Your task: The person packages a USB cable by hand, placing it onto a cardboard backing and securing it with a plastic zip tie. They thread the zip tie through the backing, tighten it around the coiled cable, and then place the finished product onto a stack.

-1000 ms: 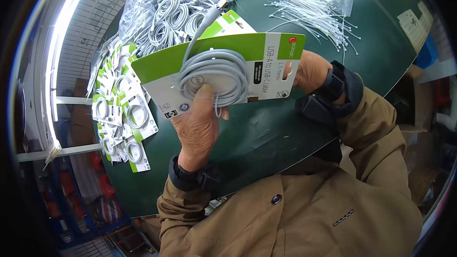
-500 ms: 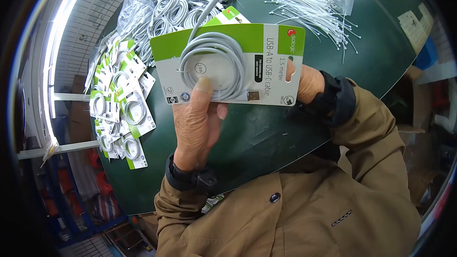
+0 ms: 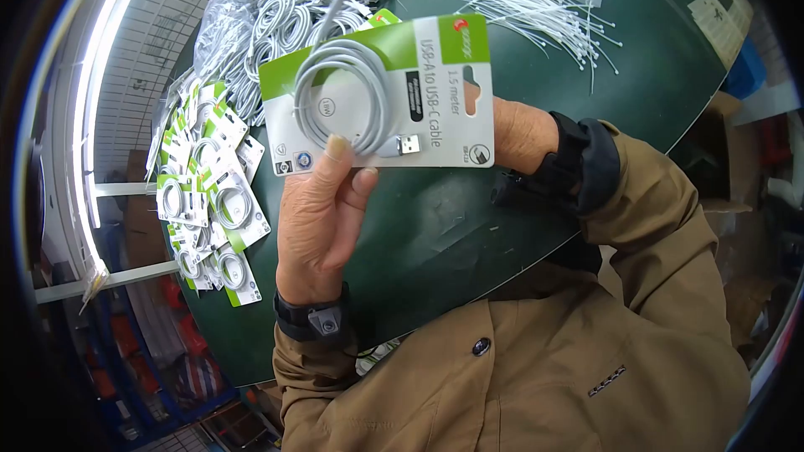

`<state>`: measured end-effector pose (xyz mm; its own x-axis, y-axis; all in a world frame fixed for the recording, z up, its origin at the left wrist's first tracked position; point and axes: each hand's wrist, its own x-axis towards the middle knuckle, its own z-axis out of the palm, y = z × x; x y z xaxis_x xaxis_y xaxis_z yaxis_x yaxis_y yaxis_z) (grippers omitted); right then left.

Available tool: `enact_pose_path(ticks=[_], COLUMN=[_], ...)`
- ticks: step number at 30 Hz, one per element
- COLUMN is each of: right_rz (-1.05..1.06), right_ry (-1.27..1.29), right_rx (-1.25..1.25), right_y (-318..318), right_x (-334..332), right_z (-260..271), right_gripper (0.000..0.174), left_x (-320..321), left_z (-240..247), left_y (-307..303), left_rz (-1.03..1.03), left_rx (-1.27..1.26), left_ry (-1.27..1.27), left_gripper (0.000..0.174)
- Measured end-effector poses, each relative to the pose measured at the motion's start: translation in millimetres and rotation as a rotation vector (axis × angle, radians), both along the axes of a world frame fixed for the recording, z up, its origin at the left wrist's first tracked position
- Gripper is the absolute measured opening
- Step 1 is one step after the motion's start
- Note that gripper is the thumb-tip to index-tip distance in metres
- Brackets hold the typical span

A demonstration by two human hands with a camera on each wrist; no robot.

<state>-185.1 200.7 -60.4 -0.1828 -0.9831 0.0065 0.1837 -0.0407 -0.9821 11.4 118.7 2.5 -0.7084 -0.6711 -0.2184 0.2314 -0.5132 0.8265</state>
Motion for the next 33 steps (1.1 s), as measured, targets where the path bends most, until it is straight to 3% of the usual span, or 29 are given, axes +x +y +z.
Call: enact_pose_path(ticks=[6,15,17,21,23,24,27,28,33], right_rz=[0.033,0.084,0.102,0.180,0.171,0.133,0.145,0.168,0.327], right_ry=[0.092,0.169,0.189,0.189,0.554,1.000,0.344,0.427,0.078], right_rx=[-0.081,-0.142,-0.181,-0.453,-0.608,-0.538,-0.127,-0.149,-0.188], right_y=[-5,-14,-16,-33,-44,-42,-31,-32,-28], right_x=[-3,-1,-2,-9,-14,-17,-11,-14,-10], right_z=[0,3,4,-3,6,18,40,38,46], right_gripper=[0.025,0.028,0.028,0.029,0.030,0.025,0.022,0.018,0.026], left_x=[1,-1,-2,4,12,13,21,23,22], left_z=[-7,0,-1,-4,-6,-6,-12,-13,-17], left_y=[2,2,3,4,10,13,18,19,27], left_rz=[0.046,0.048,0.073,0.051,0.059,0.072,0.113,0.125,0.183], left_rx=[0.120,0.082,0.099,0.022,0.009,-0.002,-0.057,-0.075,-0.147], left_ry=[0.011,-0.020,0.009,-0.051,-0.088,-0.103,-0.099,-0.094,-0.068], left_gripper=[0.044,0.046,0.037,0.033,0.035,0.035,0.035,0.034,0.033])
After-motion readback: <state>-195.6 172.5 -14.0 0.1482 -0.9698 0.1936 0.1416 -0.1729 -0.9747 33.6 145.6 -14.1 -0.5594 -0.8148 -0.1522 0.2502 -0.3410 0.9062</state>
